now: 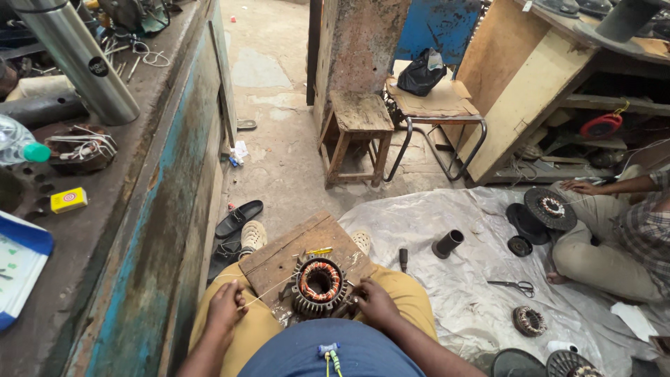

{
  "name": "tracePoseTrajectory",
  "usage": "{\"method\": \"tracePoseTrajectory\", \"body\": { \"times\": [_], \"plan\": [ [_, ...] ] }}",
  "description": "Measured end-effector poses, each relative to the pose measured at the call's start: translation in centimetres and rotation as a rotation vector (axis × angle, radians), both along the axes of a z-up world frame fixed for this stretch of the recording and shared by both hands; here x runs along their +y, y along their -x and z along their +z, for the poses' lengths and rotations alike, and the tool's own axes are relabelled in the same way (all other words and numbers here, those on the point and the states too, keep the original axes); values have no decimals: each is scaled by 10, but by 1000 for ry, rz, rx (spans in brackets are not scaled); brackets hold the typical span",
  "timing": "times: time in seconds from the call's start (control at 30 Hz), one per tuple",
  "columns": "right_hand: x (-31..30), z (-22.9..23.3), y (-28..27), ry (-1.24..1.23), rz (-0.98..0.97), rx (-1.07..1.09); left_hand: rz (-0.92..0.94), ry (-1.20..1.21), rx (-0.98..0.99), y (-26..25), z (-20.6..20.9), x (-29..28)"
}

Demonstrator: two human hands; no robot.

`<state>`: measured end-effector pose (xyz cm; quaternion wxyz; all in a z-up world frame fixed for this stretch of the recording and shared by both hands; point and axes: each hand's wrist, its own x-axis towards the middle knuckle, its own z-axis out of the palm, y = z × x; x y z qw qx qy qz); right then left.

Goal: The person winds copper wire into the slots of a motor stator, using a green-handled screwdriver to tuck and adjust the wire. The person also ties a white string around the stator to secure the windings.

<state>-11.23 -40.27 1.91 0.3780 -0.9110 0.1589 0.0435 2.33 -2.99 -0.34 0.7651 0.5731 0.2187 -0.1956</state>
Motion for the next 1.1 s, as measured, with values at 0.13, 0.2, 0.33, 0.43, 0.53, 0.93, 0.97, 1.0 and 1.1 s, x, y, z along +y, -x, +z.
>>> {"method": "tracePoseTrajectory", "body": {
  "times": [0.13, 0.2, 0.33, 0.43, 0.53, 0.93, 0.97, 1.0, 1.1],
  "plan": [
    [-1, 11, 2, -271, -246, -239, -138, -171, -190, 3, 44, -32],
    [1, 31, 5, -379, -278, -322, -275, -304, -342, 8, 73, -47],
    [17, 87, 14, -647, -123, -360, -522, -215, -366, 25, 127, -80],
    [30, 132, 21, -712, 41, -281, -691, -134, -544, 43, 160, -98],
    [45, 160, 23, -749, 192, -155, -849, -81, -526, 60, 183, -108],
    [59, 178, 5, -1097, 419, -37, -1070, -82, -697, 66, 182, -110],
    [58, 182, 4, -1116, 416, -69, -1075, -94, -701, 65, 180, -111],
    [57, 187, 3, -1134, 413, -101, -1079, -106, -705, 64, 178, -112],
    [50, 201, -2, -1159, 398, -190, -1082, -112, -728, 56, 173, -108]
  ]
}}
